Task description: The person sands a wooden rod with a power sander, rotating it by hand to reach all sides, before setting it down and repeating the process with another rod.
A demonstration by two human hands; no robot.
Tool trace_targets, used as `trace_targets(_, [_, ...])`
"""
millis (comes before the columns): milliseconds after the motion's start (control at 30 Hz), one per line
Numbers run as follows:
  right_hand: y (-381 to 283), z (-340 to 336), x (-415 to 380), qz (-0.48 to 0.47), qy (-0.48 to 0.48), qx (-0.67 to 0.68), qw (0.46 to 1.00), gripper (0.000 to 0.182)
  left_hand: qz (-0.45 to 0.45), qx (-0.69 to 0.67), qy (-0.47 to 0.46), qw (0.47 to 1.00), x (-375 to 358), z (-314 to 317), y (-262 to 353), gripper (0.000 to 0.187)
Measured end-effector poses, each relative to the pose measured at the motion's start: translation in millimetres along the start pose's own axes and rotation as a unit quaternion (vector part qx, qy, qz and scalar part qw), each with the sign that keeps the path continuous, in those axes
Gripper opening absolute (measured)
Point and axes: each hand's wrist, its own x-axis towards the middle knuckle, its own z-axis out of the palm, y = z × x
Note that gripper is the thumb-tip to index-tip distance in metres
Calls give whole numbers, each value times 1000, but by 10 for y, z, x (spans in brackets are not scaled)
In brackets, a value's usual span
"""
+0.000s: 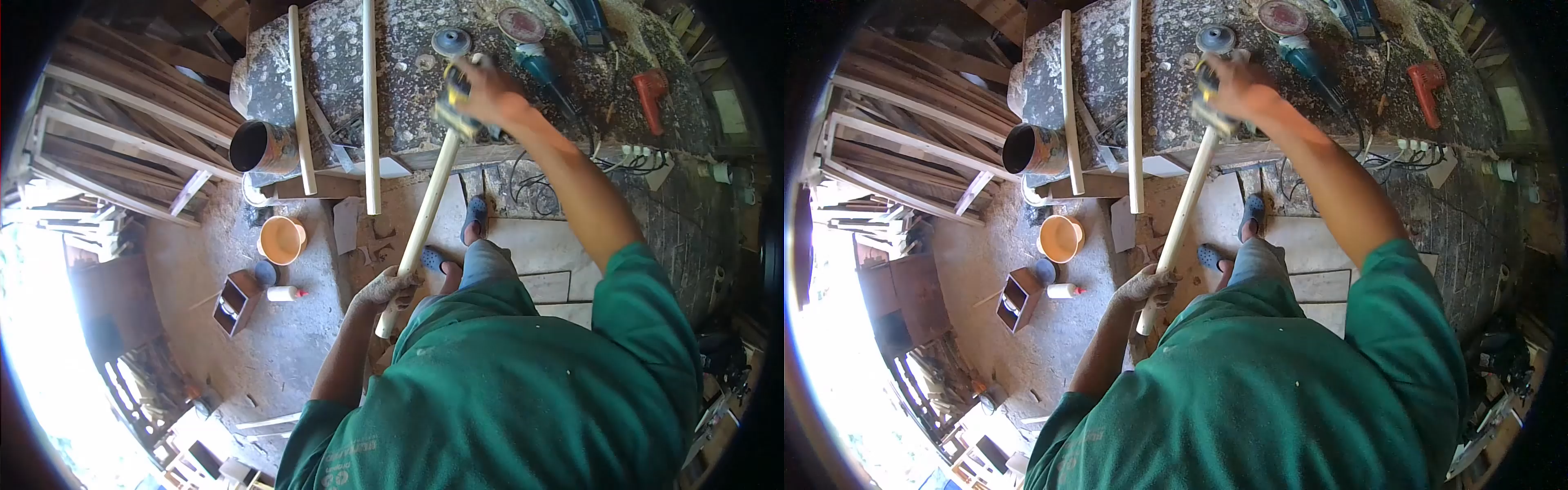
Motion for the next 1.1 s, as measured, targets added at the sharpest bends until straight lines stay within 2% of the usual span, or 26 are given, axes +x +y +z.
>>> trace_targets(100, [58,92,329,91,102,-33,990,83,-7,56,72,996,11,126,32,22])
trace_targets(133, [-17,93,281,120,90,-29,988,80,-5,65,76,995,19,138,32,22])
trace_targets(233, [-181,542,84,20,133,-9,991,79,0,97,96,991,22,171,35,22])
trace_targets(300, [-506,393,-403,-35,12,24,999,78,4,127,118,985,-2,218,75,24])
trace_targets(333, [-574,421,-621,-94,-5,9,995,76,7,120,114,986,19,196,63,24])
trace_targets(433, [-609,532,-1142,-262,-41,26,964,69,3,111,112,988,78,88,14,23])
trace_targets(533, [-345,653,-1344,-385,-17,54,921,64,-22,116,118,986,89,-4,30,22])
trace_targets(633, [-80,686,-1198,-278,17,79,957,69,-41,126,114,985,157,-103,10,24])
trace_targets(700, [54,571,-938,-193,112,33,974,75,-43,152,119,980,216,-94,-36,25])
trace_targets(767, [120,499,-512,-71,130,-10,989,78,-25,187,141,972,219,-18,-31,26])
trace_targets(833, [157,498,-41,27,98,66,993,85,-14,222,176,959,176,85,-30,28])
trace_targets(900, [-64,325,80,3,69,35,997,74,-1,259,222,940,147,209,21,32])
trace_targets(933, [-183,273,107,-8,53,20,998,68,37,286,255,923,114,302,20,33])
trace_targets(967, [-280,401,46,-21,111,-23,993,60,77,311,286,903,76,407,3,34])
trace_targets(1033, [-426,549,-107,-75,51,23,996,75,146,379,330,852,87,447,-47,35])
trace_targets(1100, [-608,655,-469,-146,26,-4,989,72,199,458,361,788,186,287,-198,34])
